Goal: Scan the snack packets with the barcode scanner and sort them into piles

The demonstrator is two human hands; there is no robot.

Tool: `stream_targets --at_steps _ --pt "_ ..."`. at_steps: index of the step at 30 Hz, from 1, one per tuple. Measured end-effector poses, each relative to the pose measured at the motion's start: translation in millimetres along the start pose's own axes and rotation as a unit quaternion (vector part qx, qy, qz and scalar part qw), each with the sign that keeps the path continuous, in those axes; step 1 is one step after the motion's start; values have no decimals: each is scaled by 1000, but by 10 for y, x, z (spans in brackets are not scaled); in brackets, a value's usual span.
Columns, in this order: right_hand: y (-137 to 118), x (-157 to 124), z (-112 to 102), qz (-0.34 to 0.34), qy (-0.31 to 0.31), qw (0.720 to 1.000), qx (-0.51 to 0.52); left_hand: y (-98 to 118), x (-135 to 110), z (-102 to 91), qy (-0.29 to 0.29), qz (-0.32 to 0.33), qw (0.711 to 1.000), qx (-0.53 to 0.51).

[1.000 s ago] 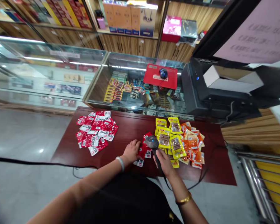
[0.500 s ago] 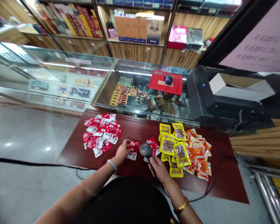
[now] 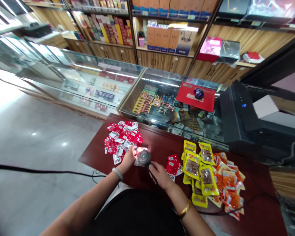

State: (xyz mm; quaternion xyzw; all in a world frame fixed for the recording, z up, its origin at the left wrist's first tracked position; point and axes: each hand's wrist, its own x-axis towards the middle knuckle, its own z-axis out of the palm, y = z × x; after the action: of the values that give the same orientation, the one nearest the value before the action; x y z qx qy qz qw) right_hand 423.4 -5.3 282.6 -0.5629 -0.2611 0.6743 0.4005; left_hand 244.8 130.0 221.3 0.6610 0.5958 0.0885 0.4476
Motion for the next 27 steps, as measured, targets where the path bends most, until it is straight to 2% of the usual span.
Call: stream_targets --at_steps 4,9,12,14,16,18,22,25,27 --pt "53 63 44 13 -1 1000 6 -67 115 -201 33 -20 999 35" --pt "83 65 59 27 15 1000 3 -16 344 -597 97 -35 987 127" --pt "81 22 38 30 28 999 3 58 421 -768 204 -4 960 194" --pt "81 -32 8 31 47 998 8 115 420 -777 265 23 935 235" --pt "87 -109 -41 33 74 997 19 181 376 -677 253 58 932 254" --pt "104 -209 -109 35 101 994 35 260 297 -477 188 99 943 255" --pt "193 -459 -308 43 157 985 64 476 81 83 27 159 957 242" --pt "328 -671 -491 70 197 975 78 679 -85 516 -87 195 950 227" --pt "445 -811 -613 80 226 967 89 809 -184 780 -135 208 941 232"
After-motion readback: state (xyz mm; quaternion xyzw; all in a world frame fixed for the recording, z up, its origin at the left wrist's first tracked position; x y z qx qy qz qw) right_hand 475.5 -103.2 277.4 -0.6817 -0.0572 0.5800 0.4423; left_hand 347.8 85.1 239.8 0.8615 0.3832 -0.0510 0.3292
